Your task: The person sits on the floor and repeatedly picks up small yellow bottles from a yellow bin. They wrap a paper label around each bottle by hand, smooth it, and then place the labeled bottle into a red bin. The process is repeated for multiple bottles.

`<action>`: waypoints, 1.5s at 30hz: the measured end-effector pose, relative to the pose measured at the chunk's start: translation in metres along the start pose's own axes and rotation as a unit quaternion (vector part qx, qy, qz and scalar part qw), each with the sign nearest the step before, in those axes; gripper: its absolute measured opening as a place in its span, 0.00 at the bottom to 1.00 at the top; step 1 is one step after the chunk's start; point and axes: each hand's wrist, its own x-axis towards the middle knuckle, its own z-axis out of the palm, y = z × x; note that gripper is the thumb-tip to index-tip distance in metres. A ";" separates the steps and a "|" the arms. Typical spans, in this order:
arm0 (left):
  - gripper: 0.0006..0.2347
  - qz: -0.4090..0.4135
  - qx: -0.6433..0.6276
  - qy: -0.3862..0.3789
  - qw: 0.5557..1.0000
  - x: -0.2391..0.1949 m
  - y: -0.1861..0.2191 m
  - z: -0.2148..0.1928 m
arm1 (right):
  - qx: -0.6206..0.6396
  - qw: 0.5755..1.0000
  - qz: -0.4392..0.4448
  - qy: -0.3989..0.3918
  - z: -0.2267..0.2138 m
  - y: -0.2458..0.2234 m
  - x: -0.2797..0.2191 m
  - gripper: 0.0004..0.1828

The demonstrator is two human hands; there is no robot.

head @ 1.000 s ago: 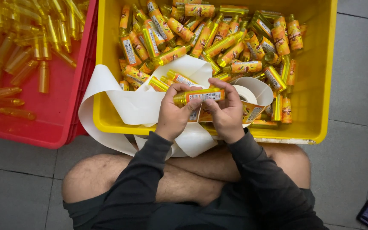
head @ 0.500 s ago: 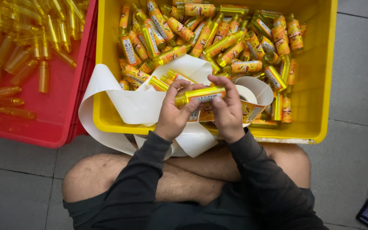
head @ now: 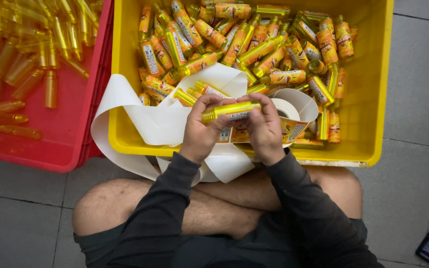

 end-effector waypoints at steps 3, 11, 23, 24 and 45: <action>0.18 0.010 0.092 0.032 0.995 -0.001 -0.001 0.002 | -0.055 0.998 -0.003 -0.006 -0.003 0.005 0.001 0.23; 0.07 0.039 0.067 0.034 0.996 0.000 -0.001 0.003 | -0.001 1.000 -0.019 0.013 0.003 -0.001 -0.002 0.16; 0.18 -0.016 0.020 0.039 0.999 0.002 0.028 -0.004 | -0.010 0.999 0.014 0.035 0.004 -0.013 0.009 0.19; 0.19 -0.007 0.135 0.053 0.989 0.000 0.039 -0.004 | 0.018 0.998 0.026 0.045 0.000 -0.014 0.012 0.19; 0.11 0.010 0.610 -0.035 0.792 -0.041 0.118 -0.030 | -0.540 0.812 -0.217 0.041 0.117 -0.064 -0.033 0.24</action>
